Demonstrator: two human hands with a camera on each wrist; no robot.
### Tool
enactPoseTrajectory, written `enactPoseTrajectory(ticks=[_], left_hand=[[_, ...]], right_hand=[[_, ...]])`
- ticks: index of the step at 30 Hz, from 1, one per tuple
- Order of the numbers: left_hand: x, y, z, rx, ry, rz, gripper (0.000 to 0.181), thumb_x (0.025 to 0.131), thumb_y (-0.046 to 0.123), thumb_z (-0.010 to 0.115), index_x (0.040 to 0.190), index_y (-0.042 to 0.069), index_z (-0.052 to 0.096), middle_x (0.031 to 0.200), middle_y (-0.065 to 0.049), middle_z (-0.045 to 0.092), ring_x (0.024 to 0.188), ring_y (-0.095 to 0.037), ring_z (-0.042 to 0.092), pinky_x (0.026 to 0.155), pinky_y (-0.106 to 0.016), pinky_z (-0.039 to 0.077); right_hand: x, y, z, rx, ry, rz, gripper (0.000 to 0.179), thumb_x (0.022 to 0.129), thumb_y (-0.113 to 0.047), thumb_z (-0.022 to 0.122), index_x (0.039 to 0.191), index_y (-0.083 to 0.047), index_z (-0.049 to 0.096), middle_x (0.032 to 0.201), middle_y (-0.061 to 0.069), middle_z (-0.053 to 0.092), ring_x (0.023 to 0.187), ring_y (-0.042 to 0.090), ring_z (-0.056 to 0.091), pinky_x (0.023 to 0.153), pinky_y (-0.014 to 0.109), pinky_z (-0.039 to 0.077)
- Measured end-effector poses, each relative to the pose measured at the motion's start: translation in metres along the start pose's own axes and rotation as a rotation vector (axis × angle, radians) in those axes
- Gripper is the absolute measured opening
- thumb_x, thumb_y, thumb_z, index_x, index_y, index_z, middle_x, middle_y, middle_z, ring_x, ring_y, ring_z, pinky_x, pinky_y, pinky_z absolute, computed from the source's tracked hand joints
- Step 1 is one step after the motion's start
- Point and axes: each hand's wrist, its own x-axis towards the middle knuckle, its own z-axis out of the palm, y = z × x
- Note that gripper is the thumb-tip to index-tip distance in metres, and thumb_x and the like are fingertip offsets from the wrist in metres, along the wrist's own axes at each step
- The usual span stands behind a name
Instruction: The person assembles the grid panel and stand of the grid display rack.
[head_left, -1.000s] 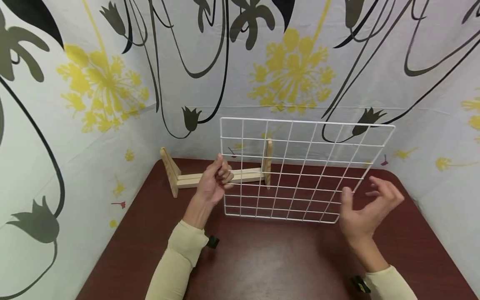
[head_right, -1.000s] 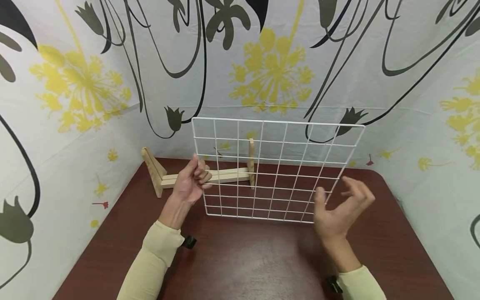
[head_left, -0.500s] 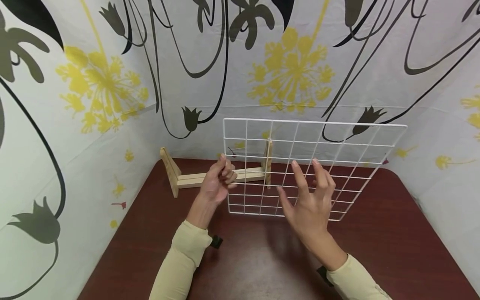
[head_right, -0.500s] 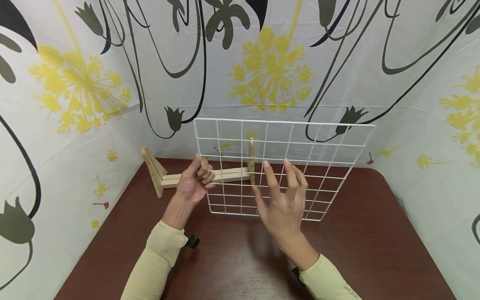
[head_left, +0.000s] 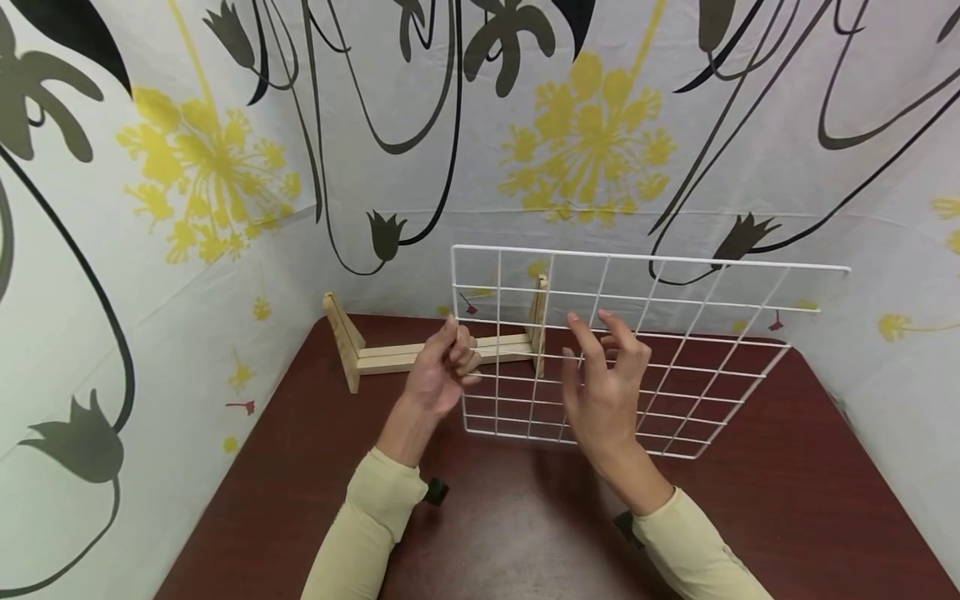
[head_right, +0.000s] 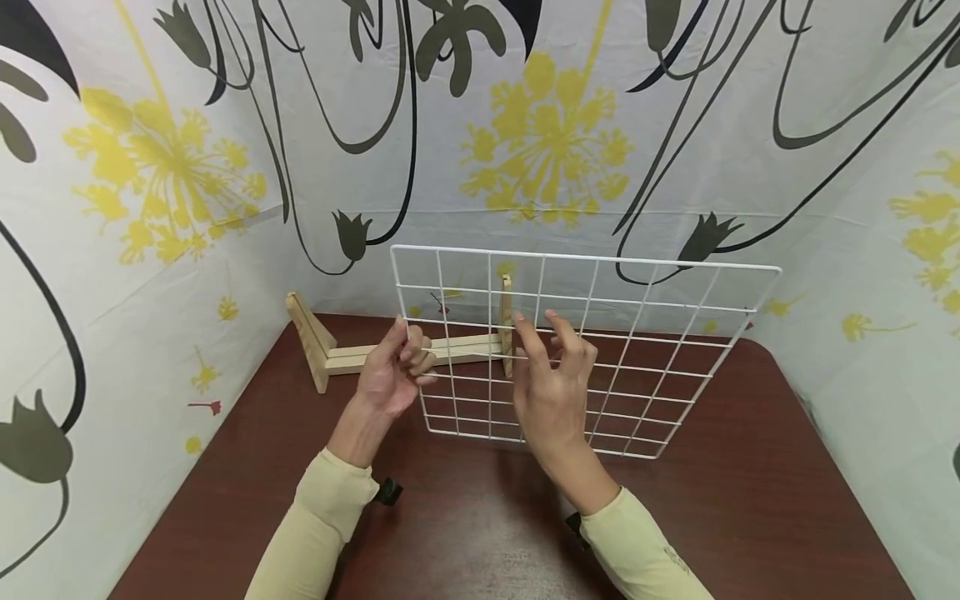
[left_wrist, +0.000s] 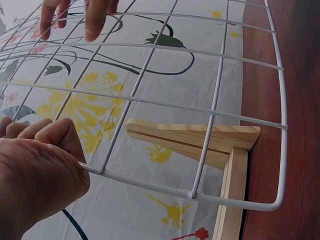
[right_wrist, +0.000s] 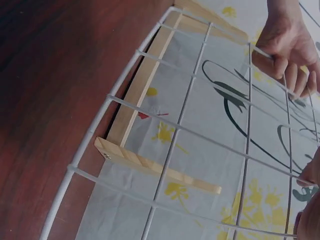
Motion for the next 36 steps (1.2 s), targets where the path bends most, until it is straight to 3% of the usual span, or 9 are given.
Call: enactPoseTrajectory(ticks=[7,14,20,23,26,28,30,34,36], left_hand=[[-0.002,-0.002,0.0,-0.017,-0.011,0.016,0.051,0.099,0.048,0.043,0.062,0.013,0.037,0.057,0.001,0.019,0.052,-0.015,0.013,0.05,-0.03,0.01],[-0.007,-0.003,-0.007,0.003,0.027,0.026,0.053,0.104,0.046,0.026,0.074,0.011,0.053,0.058,0.004,0.031,0.051,-0.013,0.021,0.051,-0.029,0.017],[-0.012,0.001,-0.017,0.216,0.039,0.081,0.049,0.102,0.038,0.025,0.101,0.006,0.062,0.075,-0.002,0.055,0.061,-0.015,0.046,0.054,-0.029,0.037],[-0.014,0.006,-0.021,0.325,0.013,0.126,0.049,0.1,0.033,0.027,0.117,-0.001,0.057,0.095,-0.011,0.062,0.08,-0.024,0.06,0.068,-0.039,0.049],[-0.016,0.012,-0.027,0.429,0.026,0.205,0.051,0.101,0.03,0.029,0.125,-0.009,0.051,0.109,-0.025,0.062,0.098,-0.04,0.062,0.085,-0.05,0.05],[-0.018,0.017,-0.029,0.554,0.106,0.296,0.047,0.103,0.027,0.033,0.124,-0.01,0.052,0.113,-0.03,0.062,0.105,-0.041,0.061,0.092,-0.049,0.049],[-0.021,0.025,-0.028,0.695,0.239,0.403,0.04,0.103,0.022,0.038,0.121,-0.01,0.055,0.113,-0.032,0.062,0.109,-0.038,0.06,0.096,-0.041,0.048],[-0.028,0.044,-0.025,0.984,0.636,0.557,0.026,0.099,0.014,0.052,0.117,-0.003,0.061,0.113,-0.021,0.065,0.108,-0.026,0.06,0.094,-0.025,0.045],[-0.032,0.05,-0.036,1.092,0.81,0.603,0.03,0.097,0.02,0.056,0.121,0.002,0.06,0.119,-0.014,0.064,0.114,-0.021,0.057,0.097,-0.028,0.042]], right_hand=[[0.002,0.002,0.002,0.038,0.04,0.013,0.03,0.091,-0.014,0.063,0.121,-0.014,0.064,0.124,0.02,0.05,0.087,0.037,0.048,0.074,0.037,0.041],[0.0,0.004,0.004,0.039,0.013,0.03,0.03,0.092,-0.016,0.063,0.122,-0.015,0.063,0.123,0.019,0.05,0.088,0.035,0.048,0.075,0.036,0.041],[-0.002,0.006,0.005,0.038,0.001,0.031,0.032,0.091,-0.014,0.065,0.123,-0.015,0.063,0.123,0.019,0.049,0.089,0.035,0.048,0.076,0.036,0.041],[-0.002,0.007,0.005,0.036,0.012,0.03,0.032,0.09,-0.013,0.065,0.122,-0.015,0.063,0.122,0.019,0.049,0.088,0.036,0.048,0.075,0.036,0.041],[-0.001,0.009,0.005,0.038,0.017,0.033,0.032,0.09,-0.014,0.065,0.123,-0.015,0.063,0.121,0.02,0.05,0.088,0.037,0.049,0.075,0.036,0.041],[-0.001,0.01,0.005,0.039,0.021,0.035,0.032,0.09,-0.014,0.065,0.122,-0.015,0.062,0.12,0.021,0.05,0.088,0.037,0.049,0.074,0.035,0.041],[-0.001,0.01,0.004,0.041,0.023,0.034,0.032,0.09,-0.014,0.065,0.122,-0.014,0.062,0.12,0.021,0.05,0.088,0.037,0.049,0.074,0.035,0.041],[0.0,0.012,0.004,0.047,0.014,0.025,0.033,0.09,-0.012,0.065,0.122,-0.014,0.062,0.121,0.02,0.049,0.089,0.036,0.049,0.074,0.035,0.041],[0.0,0.012,0.003,0.05,0.008,0.021,0.033,0.09,-0.012,0.065,0.123,-0.015,0.062,0.122,0.02,0.049,0.09,0.036,0.049,0.074,0.035,0.041]])
